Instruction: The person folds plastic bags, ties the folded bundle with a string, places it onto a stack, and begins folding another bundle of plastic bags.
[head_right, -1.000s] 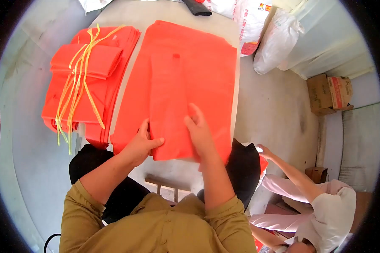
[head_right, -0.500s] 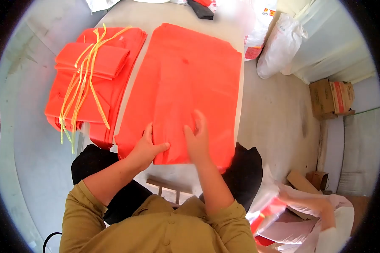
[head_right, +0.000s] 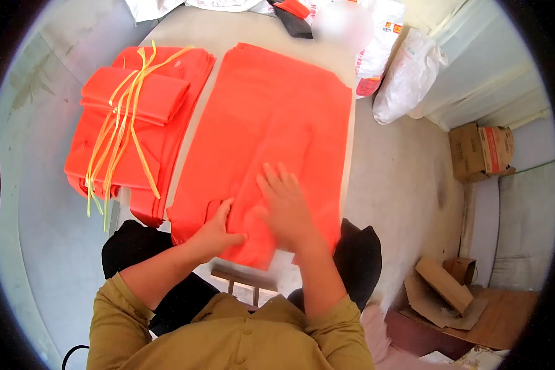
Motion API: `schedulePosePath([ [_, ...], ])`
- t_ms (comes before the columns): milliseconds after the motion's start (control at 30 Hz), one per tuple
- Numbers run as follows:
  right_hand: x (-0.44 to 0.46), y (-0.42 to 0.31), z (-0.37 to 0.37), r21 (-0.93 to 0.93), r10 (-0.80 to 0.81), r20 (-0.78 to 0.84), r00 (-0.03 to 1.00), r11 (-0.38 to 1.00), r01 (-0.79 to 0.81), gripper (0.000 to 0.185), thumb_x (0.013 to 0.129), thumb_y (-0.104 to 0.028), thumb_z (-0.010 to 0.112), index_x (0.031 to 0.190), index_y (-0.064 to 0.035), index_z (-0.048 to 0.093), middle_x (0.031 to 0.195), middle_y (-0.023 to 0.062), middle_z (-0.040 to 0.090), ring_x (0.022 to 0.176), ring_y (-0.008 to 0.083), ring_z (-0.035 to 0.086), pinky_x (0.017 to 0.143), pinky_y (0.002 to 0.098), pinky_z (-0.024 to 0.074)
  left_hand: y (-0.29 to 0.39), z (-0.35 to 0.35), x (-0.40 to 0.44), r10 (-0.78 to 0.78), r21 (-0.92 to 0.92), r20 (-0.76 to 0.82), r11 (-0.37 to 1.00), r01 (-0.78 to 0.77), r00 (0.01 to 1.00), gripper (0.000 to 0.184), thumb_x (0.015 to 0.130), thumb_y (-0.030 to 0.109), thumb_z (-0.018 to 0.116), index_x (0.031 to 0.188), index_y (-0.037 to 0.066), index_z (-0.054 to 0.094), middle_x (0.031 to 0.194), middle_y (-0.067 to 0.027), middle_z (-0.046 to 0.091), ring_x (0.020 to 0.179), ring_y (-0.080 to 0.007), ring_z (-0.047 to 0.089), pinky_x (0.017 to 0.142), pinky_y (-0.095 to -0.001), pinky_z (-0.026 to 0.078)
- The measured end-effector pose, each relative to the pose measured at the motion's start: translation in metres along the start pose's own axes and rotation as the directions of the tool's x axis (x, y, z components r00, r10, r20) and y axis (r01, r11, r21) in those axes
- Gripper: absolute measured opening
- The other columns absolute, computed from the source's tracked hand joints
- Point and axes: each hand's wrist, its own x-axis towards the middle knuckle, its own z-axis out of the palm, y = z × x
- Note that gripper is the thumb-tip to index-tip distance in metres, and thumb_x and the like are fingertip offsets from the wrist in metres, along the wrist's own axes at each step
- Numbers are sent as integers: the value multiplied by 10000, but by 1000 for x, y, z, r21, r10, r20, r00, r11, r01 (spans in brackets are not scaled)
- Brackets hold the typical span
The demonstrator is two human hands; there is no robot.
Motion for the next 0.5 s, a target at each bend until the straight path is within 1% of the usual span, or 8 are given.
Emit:
schedulePosePath([
  [67, 12, -2, 8, 117, 72, 156, 985, 989, -90, 647, 985, -293, 627, 1552, -12, 492, 1734, 164, 294, 1622, 392, 198, 1304, 560, 146, -2, 0, 0, 5, -18, 15, 1000, -4, 1000, 1075, 850, 116, 799, 1672, -11, 118, 1603, -217, 402, 1444, -280, 477, 1152, -382, 440],
  [167, 27, -1, 8, 93, 68, 155, 986, 992, -83, 656, 1001, -355, 622, 1565, -47, 489, 1727, 152, 315, 1610, 402, 225, 1296, 593, 139, -3, 1, 0, -2, 73, -16, 997, 3, 1000, 1068, 850, 115, 789, 1671, 22, 112, 1576, -213, 426, 1431, -287, 493, 1143, -386, 448],
  [267, 41, 12, 11, 65, 92, 130, 987, 993, -101, 637, 989, -383, 654, 1534, -74, 536, 1699, 174, 353, 1601, 397, 238, 1278, 638, 141, -5, 0, 1, 10, 66, 3, 998, -10, 1000, 1055, 857, 96, 775, 1671, 48, 106, 1574, -213, 419, 1433, -289, 487, 1150, -391, 441],
  [367, 56, 31, 22, -15, 154, 25, 988, 988, -153, 617, 996, -394, 648, 1533, -108, 547, 1696, 175, 357, 1598, 400, 241, 1266, 656, 143, -14, 0, 4, 57, 57, 13, 997, -58, 998, 1043, 856, 74, 767, 1669, 73, 114, 1588, -209, 397, 1440, -293, 478, 1160, -397, 430],
  [467, 63, 49, 35, -54, 270, -87, 959, 960, -275, 586, 1009, -390, 627, 1523, -116, 559, 1696, 164, 362, 1594, 404, 245, 1262, 655, 154, -8, 0, 2, 64, 61, 22, 996, -65, 998, 1036, 855, 63, 763, 1667, 78, 120, 1601, -206, 377, 1447, -297, 469, 1171, -398, 419],
  [500, 64, 48, 32, -58, 289, -102, 952, 954, -296, 575, 1017, -386, 616, 1519, -113, 562, 1696, 157, 364, 1593, 398, 249, 1263, 653, 157, -8, 0, 1, 73, 61, 24, 995, -75, 997, 1037, 854, 63, 763, 1667, 78, 120, 1601, -205, 376, 1449, -295, 467, 1172, -398, 418],
])
